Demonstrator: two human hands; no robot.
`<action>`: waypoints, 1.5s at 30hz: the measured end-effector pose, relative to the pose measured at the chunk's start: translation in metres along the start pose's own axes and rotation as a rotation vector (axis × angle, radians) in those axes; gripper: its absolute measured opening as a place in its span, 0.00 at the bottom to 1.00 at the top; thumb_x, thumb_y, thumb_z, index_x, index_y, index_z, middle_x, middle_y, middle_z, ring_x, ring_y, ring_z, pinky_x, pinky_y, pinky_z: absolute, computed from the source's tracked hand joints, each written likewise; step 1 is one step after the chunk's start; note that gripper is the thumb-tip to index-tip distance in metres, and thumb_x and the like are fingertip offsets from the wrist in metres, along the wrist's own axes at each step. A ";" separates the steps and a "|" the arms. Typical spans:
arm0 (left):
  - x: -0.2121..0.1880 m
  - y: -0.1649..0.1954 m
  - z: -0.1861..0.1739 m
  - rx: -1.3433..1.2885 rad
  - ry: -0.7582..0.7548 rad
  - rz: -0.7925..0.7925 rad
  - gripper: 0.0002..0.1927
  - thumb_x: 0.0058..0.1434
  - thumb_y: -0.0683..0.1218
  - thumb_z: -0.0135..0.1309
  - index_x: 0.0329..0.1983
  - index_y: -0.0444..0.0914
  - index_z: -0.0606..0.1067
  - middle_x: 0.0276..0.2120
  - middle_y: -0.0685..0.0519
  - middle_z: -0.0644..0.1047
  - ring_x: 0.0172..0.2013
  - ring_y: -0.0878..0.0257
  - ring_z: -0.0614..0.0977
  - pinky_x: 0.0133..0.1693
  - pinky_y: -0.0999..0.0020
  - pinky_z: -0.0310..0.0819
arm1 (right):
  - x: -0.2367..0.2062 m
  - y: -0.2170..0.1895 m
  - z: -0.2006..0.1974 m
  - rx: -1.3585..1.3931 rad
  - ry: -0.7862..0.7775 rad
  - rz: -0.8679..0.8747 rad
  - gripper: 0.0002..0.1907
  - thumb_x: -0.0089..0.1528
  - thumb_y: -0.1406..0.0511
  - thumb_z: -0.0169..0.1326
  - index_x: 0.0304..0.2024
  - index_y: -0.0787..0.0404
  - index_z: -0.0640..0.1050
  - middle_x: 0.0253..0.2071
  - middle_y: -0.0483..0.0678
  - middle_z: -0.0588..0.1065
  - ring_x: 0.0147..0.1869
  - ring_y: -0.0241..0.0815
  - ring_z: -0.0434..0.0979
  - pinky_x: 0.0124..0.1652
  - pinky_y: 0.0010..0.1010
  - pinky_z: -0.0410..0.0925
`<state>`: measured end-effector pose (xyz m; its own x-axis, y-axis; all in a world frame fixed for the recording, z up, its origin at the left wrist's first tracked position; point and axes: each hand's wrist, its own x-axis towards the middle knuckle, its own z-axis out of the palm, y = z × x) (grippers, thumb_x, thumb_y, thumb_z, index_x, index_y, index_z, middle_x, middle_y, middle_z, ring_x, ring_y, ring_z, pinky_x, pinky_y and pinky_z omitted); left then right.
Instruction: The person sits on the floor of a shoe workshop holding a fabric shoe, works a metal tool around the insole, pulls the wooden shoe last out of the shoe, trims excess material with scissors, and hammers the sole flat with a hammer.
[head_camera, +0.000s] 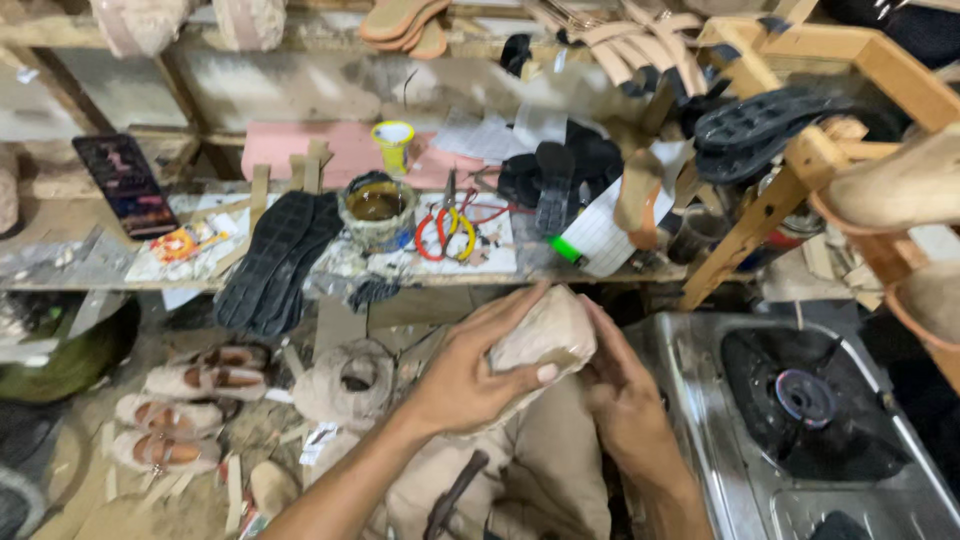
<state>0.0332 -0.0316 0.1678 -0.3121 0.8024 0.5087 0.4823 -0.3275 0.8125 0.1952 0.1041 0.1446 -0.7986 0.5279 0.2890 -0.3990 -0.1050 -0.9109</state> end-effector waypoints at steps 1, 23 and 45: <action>0.001 -0.008 0.000 0.046 0.004 0.022 0.42 0.60 0.46 0.66 0.77 0.40 0.64 0.74 0.43 0.67 0.76 0.53 0.68 0.74 0.61 0.59 | 0.010 -0.002 0.003 -0.166 -0.011 -0.042 0.44 0.51 0.69 0.66 0.69 0.63 0.65 0.69 0.50 0.68 0.72 0.41 0.66 0.67 0.30 0.59; -0.031 -0.039 -0.044 0.431 -0.181 -0.193 0.49 0.54 0.54 0.66 0.73 0.30 0.56 0.68 0.36 0.64 0.68 0.39 0.63 0.65 0.52 0.58 | 0.067 0.032 0.000 -0.705 -0.565 0.134 0.41 0.54 0.66 0.66 0.69 0.60 0.67 0.66 0.54 0.69 0.69 0.48 0.68 0.65 0.35 0.61; -0.021 -0.021 -0.030 0.601 -0.202 -0.279 0.48 0.53 0.54 0.69 0.77 0.48 0.61 0.66 0.42 0.66 0.64 0.41 0.67 0.64 0.49 0.61 | 0.031 0.053 0.009 -0.338 -0.062 0.097 0.45 0.52 0.76 0.63 0.69 0.59 0.60 0.56 0.49 0.72 0.60 0.42 0.74 0.60 0.32 0.67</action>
<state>0.0051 -0.0561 0.1487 -0.3597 0.9129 0.1930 0.7942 0.1910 0.5768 0.1458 0.1075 0.1080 -0.8556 0.4757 0.2042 -0.1567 0.1378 -0.9780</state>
